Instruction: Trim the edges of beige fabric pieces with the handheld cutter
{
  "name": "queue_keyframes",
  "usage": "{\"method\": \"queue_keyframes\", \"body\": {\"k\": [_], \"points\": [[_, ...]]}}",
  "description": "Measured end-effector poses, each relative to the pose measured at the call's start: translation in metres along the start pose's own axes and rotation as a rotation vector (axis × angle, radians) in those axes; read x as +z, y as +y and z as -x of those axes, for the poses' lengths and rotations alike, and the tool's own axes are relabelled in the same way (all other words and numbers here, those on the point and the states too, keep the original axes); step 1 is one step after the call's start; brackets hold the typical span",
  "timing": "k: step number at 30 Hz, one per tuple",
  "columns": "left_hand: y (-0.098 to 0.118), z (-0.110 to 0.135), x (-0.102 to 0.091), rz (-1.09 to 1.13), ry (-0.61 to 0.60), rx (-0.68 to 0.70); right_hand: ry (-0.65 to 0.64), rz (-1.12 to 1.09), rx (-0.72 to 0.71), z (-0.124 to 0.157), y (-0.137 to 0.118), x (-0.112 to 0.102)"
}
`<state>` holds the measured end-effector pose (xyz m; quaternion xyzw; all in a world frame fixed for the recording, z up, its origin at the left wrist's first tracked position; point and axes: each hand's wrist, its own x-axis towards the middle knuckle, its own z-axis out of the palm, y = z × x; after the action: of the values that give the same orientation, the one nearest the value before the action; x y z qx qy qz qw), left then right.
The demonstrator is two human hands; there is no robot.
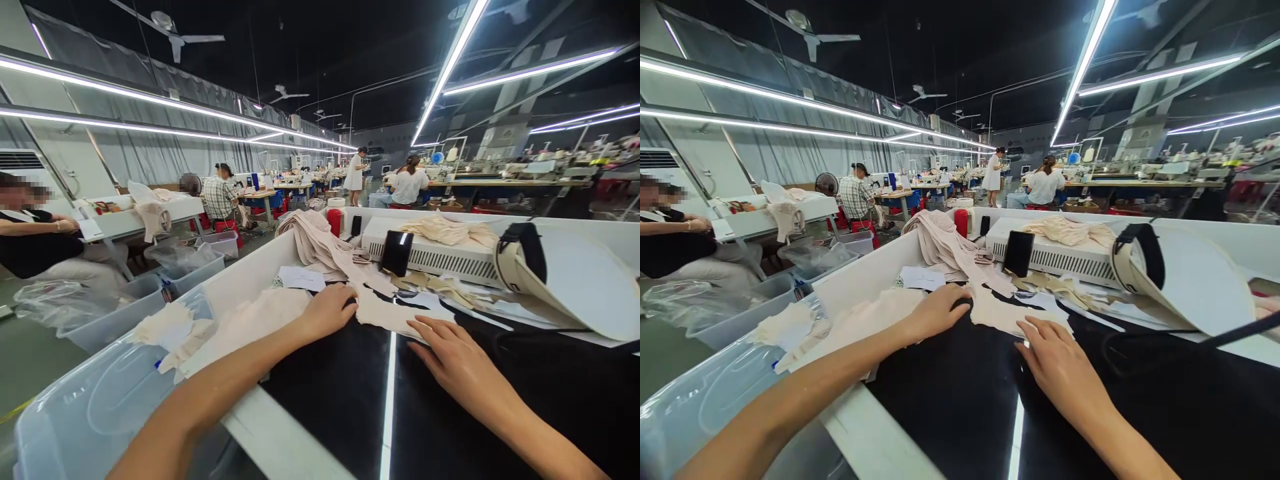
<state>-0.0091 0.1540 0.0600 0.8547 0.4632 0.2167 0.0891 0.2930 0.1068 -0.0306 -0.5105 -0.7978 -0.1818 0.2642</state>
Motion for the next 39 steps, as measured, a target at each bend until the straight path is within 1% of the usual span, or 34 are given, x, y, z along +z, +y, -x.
{"method": "queue_keyframes", "body": {"k": [3,5,7,8,9,11,14,17,20,23,27,31,34,36,39], "points": [[-0.027,0.039,-0.040,-0.034,0.060,-0.136,0.027,-0.083,-0.068,0.003,-0.017,-0.004],[-0.048,0.064,-0.066,-0.062,0.103,-0.226,0.022,-0.144,-0.089,0.004,-0.028,-0.006],[-0.067,0.086,-0.085,-0.087,0.135,-0.311,0.010,-0.201,-0.099,0.006,-0.038,-0.008],[-0.075,0.096,-0.092,-0.093,0.140,-0.349,0.004,-0.226,-0.105,0.006,-0.042,-0.008],[-0.081,0.105,-0.095,-0.095,0.138,-0.384,-0.004,-0.249,-0.112,0.006,-0.047,-0.009],[-0.092,0.118,-0.096,-0.086,0.116,-0.435,-0.025,-0.285,-0.130,0.006,-0.055,-0.010],[-0.102,0.127,-0.084,-0.056,0.079,-0.468,-0.060,-0.314,-0.158,0.006,-0.065,-0.013],[-0.107,0.127,-0.069,-0.031,0.069,-0.483,-0.083,-0.338,-0.184,0.008,-0.072,-0.019],[-0.109,0.125,-0.060,-0.005,0.090,-0.498,-0.119,-0.373,-0.197,0.012,-0.077,-0.026],[-0.108,0.127,-0.059,0.036,0.136,-0.502,-0.173,-0.396,-0.188,0.014,-0.082,-0.032],[-0.101,0.134,-0.064,0.106,0.224,-0.501,-0.248,-0.430,-0.171,0.010,-0.091,-0.039],[-0.093,0.138,-0.076,0.202,0.308,-0.491,-0.332,-0.525,-0.105,0.007,-0.109,-0.049],[-0.083,0.138,-0.088,0.324,0.316,-0.449,-0.391,-0.688,0.041,0.004,-0.127,-0.056],[-0.072,0.138,-0.094,0.427,0.290,-0.407,-0.443,-0.823,0.197,0.000,-0.139,-0.059],[-0.047,0.139,-0.099,0.577,0.228,-0.347,-0.536,-1.078,0.434,-0.007,-0.157,-0.063]]}}
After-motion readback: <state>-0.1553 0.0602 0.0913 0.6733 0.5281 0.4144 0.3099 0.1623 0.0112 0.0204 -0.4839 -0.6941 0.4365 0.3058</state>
